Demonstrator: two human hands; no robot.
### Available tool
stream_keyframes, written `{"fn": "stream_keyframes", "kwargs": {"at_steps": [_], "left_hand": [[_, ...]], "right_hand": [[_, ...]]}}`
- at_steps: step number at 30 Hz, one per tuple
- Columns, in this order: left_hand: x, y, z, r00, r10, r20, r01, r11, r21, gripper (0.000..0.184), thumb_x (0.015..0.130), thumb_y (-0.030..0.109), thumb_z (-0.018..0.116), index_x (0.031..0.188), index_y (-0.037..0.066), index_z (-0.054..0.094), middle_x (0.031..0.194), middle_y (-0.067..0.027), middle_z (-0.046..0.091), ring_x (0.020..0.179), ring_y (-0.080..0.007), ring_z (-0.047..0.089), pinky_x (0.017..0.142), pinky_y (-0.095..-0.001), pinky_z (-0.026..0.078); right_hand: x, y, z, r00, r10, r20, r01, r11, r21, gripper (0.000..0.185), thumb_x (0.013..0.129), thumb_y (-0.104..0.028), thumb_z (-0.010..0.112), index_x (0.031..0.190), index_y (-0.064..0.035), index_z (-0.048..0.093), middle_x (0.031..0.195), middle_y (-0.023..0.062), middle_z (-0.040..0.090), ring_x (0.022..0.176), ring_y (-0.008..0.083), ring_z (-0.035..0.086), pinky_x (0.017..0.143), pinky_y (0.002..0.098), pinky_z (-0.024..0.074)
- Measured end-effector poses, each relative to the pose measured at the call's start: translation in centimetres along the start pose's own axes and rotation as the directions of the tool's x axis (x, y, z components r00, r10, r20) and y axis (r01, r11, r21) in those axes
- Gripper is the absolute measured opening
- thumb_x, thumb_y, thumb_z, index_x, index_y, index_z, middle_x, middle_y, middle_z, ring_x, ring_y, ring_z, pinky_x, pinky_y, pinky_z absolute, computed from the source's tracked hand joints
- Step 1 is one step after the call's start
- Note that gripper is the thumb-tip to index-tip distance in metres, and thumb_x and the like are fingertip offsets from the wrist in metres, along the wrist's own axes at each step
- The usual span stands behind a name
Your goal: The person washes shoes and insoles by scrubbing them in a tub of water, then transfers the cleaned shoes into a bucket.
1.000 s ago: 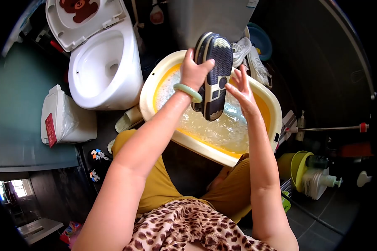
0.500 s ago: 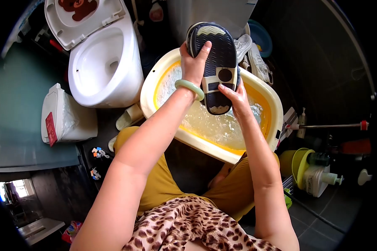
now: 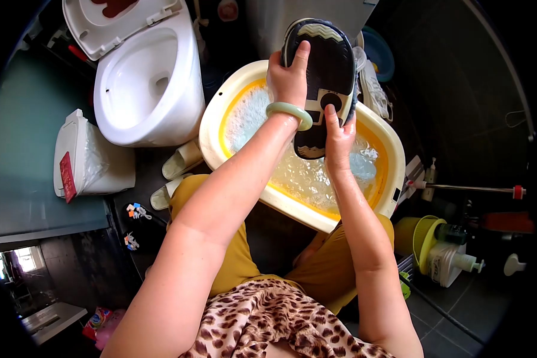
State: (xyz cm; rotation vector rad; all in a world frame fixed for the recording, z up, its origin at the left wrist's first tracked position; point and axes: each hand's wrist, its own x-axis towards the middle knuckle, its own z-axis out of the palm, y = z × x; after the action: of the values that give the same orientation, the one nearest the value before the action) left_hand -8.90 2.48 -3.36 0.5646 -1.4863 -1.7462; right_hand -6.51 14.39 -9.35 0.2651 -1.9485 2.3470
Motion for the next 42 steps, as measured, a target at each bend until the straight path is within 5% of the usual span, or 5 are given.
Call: {"fn": "stream_keyframes", "kwargs": {"at_steps": [29,31,35,39,42], "left_hand": [[1.8,-1.5,0.2,0.903,-0.400,0.154,0.413,0.908,-0.063,0.066,0.080,0.065,0.060,0.085,-0.001,0.060,0.068,-0.0054,0.053,0.064,-0.0164,0.050,0.065,-0.0298,0.045],[1.5,0.3,0.5,0.609,-0.509,0.608,0.773,0.551,-0.313,0.057,0.088,0.057,0.053,0.116,0.008,0.060,0.105,-0.0085,0.068,0.089,-0.0255,0.065,0.081,-0.0407,0.053],[1.9,-0.3,0.2,0.439,-0.344,0.830,0.876,0.370,-0.310,0.057,0.087,0.058,0.054,0.113,0.007,0.062,0.101,-0.0093,0.068,0.087,-0.0245,0.065,0.078,-0.0395,0.054],[1.1,1.6,0.5,0.720,-0.503,0.478,0.665,0.698,-0.266,0.068,0.085,0.061,0.056,0.115,0.000,0.060,0.102,-0.0129,0.066,0.089,-0.0236,0.064,0.082,-0.0377,0.051],[1.3,1.0,0.0,0.954,-0.265,0.138,0.272,0.962,-0.038,0.064,0.081,0.058,0.064,0.098,-0.003,0.061,0.083,-0.0104,0.062,0.073,-0.0198,0.059,0.071,-0.0311,0.048]], "right_hand": [[0.8,-2.7,-0.3,0.996,-0.075,0.047,0.078,0.995,-0.069,0.035,0.084,-0.026,0.071,0.105,0.0011,0.063,0.093,0.0053,0.068,0.084,0.0111,0.060,0.078,0.0253,0.0480],[0.9,-3.0,-0.4,0.991,-0.113,0.070,0.120,0.988,-0.094,0.036,0.084,-0.026,0.072,0.106,0.0009,0.063,0.094,0.0053,0.068,0.085,0.0108,0.060,0.079,0.0252,0.0479],[0.7,-4.0,0.0,0.979,-0.178,0.098,0.189,0.975,-0.116,0.035,0.084,-0.025,0.072,0.105,0.0008,0.063,0.094,0.0049,0.068,0.084,0.0106,0.060,0.078,0.0251,0.0480],[0.9,-3.1,-0.4,0.990,-0.106,0.092,0.109,0.994,-0.026,0.035,0.084,-0.026,0.072,0.104,0.0007,0.062,0.094,0.0041,0.067,0.084,0.0106,0.059,0.078,0.0252,0.0476],[0.9,-1.3,-0.7,0.989,0.031,0.147,-0.030,0.999,-0.015,0.049,0.084,-0.033,0.071,0.116,-0.0002,0.053,0.104,0.0063,0.062,0.093,0.0131,0.056,0.084,0.0271,0.0455]]}}
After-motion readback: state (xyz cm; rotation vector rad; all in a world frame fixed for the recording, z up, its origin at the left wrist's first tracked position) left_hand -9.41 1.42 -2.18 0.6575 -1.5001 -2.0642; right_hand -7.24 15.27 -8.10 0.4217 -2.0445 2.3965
